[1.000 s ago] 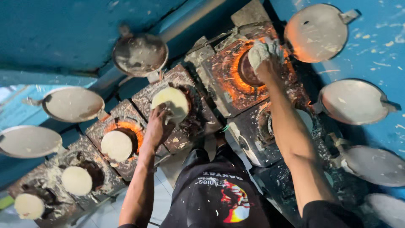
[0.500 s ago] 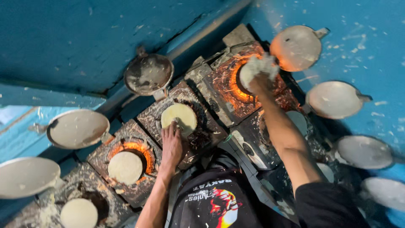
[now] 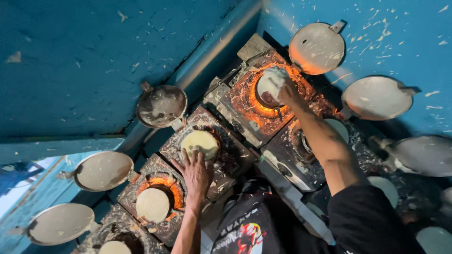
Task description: The person ladles batter from a large bowl onto round griddle pans set on gas burners, presses and flips the cooking flatbreads by hand, and stacks the finished flatbreads in a woven basket beside the stoves.
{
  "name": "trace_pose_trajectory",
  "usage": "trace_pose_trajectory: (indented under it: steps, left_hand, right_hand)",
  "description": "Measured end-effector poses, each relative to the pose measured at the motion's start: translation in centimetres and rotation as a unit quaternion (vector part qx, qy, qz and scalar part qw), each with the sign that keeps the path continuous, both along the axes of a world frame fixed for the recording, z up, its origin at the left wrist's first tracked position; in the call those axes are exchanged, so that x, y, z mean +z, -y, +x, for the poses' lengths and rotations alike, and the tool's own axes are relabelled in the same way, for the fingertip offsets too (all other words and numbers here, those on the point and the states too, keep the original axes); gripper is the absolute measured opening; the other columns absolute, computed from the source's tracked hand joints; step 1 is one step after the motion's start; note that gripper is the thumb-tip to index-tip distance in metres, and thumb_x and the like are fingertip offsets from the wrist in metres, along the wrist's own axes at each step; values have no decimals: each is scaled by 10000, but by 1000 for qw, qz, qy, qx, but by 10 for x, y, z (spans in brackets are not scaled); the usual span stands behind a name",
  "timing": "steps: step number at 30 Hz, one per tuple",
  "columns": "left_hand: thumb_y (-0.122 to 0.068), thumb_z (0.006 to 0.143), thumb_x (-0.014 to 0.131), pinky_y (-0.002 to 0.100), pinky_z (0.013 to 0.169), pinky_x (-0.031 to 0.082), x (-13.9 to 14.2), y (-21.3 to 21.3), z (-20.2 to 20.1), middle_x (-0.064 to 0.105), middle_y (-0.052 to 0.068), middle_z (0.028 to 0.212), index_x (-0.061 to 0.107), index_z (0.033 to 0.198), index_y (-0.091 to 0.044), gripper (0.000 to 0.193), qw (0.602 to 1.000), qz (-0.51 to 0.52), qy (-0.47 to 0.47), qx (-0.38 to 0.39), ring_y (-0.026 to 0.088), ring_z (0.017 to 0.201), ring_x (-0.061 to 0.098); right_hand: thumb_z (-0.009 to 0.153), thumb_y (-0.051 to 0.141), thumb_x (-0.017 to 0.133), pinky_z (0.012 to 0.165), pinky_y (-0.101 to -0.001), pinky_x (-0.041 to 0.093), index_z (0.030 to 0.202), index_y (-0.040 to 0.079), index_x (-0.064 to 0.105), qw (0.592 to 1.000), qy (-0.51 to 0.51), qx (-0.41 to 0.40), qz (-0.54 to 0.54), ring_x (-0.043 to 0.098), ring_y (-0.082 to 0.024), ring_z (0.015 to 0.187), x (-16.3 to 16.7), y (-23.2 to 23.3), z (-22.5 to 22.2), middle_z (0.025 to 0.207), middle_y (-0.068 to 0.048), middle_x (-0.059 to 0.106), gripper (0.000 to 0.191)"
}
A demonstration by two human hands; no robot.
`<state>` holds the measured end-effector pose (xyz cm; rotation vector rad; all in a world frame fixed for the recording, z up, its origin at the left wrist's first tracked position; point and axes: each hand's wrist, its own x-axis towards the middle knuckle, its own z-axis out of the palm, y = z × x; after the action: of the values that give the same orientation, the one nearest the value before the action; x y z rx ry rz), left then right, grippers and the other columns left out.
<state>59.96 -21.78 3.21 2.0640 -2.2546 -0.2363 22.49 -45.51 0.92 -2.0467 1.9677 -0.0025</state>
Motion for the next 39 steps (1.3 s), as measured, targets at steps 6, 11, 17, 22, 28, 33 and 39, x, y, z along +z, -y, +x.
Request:
trace_pose_trajectory:
  steps: [6,11,17,22,28,33,39]
  left_hand:
    - [-315,829,700,766,1157,1,-5,-1,-8,531,152,1463,610,1276,-63,521,999,38,-13,21,438,1506,249]
    - [-332,844,709,748,1180,6,-1,-9,-15,489,178,1492,557,1319,19,610,1000,17,-13,17,461,1524,225]
    - [-406,752,784,747,1162,2,4,-15,-31,376,237,1524,492,1347,21,789,996,82,22,14,473,1499,179]
    - [-339,776,754,756,1183,31,-25,-21,-16,480,167,1526,589,1285,-87,591,1000,3,-8,28,421,1525,242]
    - [-266,861,724,688,1183,123,-37,2,49,651,191,1311,678,1240,-79,425,960,6,-236,149,403,1432,412]
    - [-190,874,777,432,1164,367,53,-22,137,556,224,1367,605,1282,-43,467,900,-250,-350,72,407,1326,486]
    - [-191,805,787,673,1179,206,88,-118,212,619,128,1287,662,1236,-70,465,975,-115,-163,95,333,1269,573]
  right_hand:
    - [1043,221,506,1081,-550,267,1282,4,592,985,85,149,-8,354,-418,1395,-17,-22,39,1498,-265,393,334]
    - [1059,213,478,1146,-569,182,1336,-13,541,983,140,109,46,262,-448,1488,-27,-26,69,1598,-299,303,363]
    - [1048,269,464,1055,-565,266,1290,15,514,882,471,-1,17,358,-430,1339,-13,-67,111,1414,-238,403,354]
    - [961,299,547,1037,-511,468,1089,68,682,732,668,-75,-108,606,-368,1148,51,-131,90,1176,-150,679,296]
    - [933,394,545,909,-441,491,1141,87,676,486,827,-255,123,656,-310,1129,106,-185,67,1158,-108,724,394]
    - [921,483,525,784,-381,475,1234,95,635,443,783,-303,315,657,-264,1149,110,-217,92,1189,-84,714,511]
    - [902,253,684,707,-349,512,1151,135,727,691,661,-143,255,693,-235,995,52,-206,195,1092,-56,711,279]
